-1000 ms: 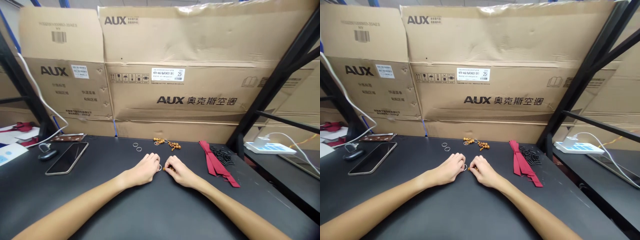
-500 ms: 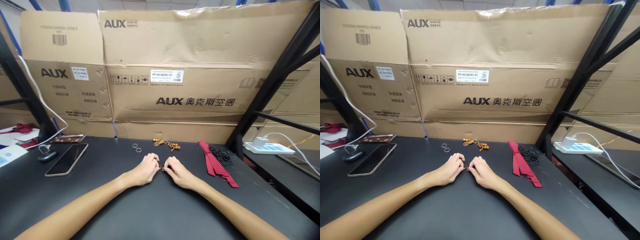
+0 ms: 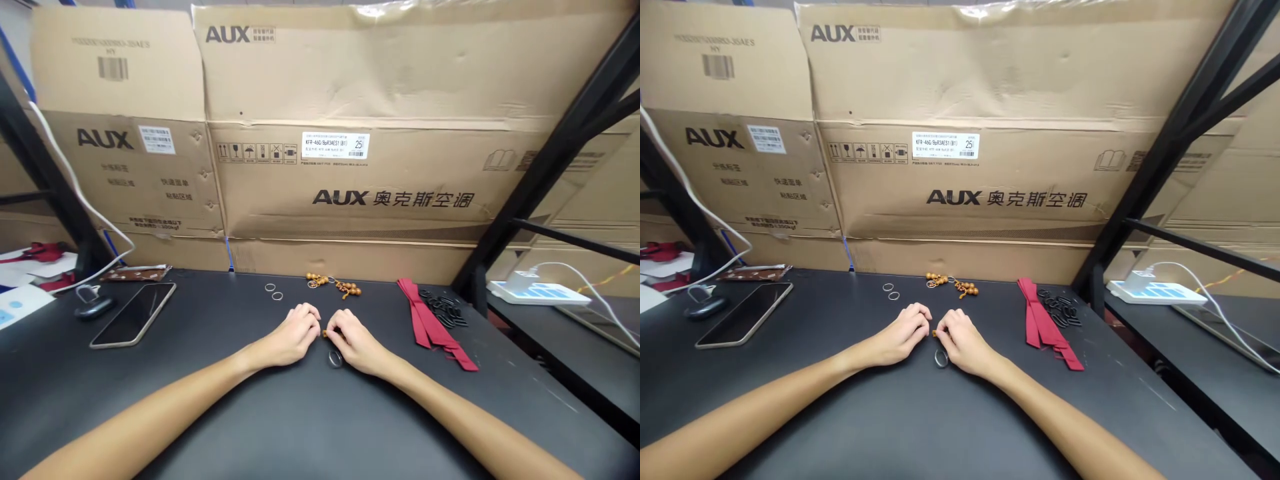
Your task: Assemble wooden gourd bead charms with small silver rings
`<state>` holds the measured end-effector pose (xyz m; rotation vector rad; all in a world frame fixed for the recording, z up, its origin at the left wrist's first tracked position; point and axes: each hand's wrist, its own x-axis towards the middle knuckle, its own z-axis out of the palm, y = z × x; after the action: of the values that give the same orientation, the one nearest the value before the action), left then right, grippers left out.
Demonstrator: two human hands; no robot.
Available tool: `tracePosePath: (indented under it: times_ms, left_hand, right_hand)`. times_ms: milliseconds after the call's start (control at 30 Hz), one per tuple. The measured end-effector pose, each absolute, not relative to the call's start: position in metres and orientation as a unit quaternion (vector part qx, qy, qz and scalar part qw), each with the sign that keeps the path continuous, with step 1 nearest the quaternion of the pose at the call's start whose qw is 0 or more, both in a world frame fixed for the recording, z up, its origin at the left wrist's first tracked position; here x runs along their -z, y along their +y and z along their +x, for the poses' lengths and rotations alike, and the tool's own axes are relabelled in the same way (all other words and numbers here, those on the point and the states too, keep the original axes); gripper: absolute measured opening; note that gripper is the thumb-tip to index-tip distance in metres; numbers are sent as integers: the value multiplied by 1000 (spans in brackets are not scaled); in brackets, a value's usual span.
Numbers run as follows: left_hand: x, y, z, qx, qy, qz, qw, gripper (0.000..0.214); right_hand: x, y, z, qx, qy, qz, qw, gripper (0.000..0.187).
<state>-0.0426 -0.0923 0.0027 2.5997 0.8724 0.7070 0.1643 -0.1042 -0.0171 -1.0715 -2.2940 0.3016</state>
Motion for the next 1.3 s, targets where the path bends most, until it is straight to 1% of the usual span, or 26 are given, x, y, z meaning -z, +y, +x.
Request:
tracePosePath:
  times_ms: [100,200,300,400,767,900,1033,1200,1300]
  left_hand:
    - [-9,-103,-42,-260,284,912,141,10]
    - [-12,-113,-40,-235,221,939,121,21]
    - [-11,-116,-38,-189,183,959,104,14]
    - [-9,-113,-38,-182,200,957,108,14]
    - [-8,-98,-50,-210,237,943,99,11]
    - [-8,-92,-54,-204,251,942,95,15]
    - [-9,-91,-49,-187,248,949,56,11]
    - [-8,-93,-41,-163,235,958,-18,19]
    - [-6,-93,-42,-175,242,954,-8,17]
  right_hand:
    - [19,-104,164,-60,-863,-422,271,14]
    - [20,-103,165,-27,-851,-456,258,15]
    - [20,-102,166,-19,-844,-469,259,16]
    - [20,-101,166,-15,-845,-467,262,17]
    - [23,-99,170,-24,-842,-462,276,15]
    - [24,-97,173,-32,-841,-464,277,16]
    - [23,-97,172,-42,-848,-448,280,15]
    - [23,-98,169,-58,-852,-427,296,15]
    - [23,-98,169,-85,-849,-421,308,17]
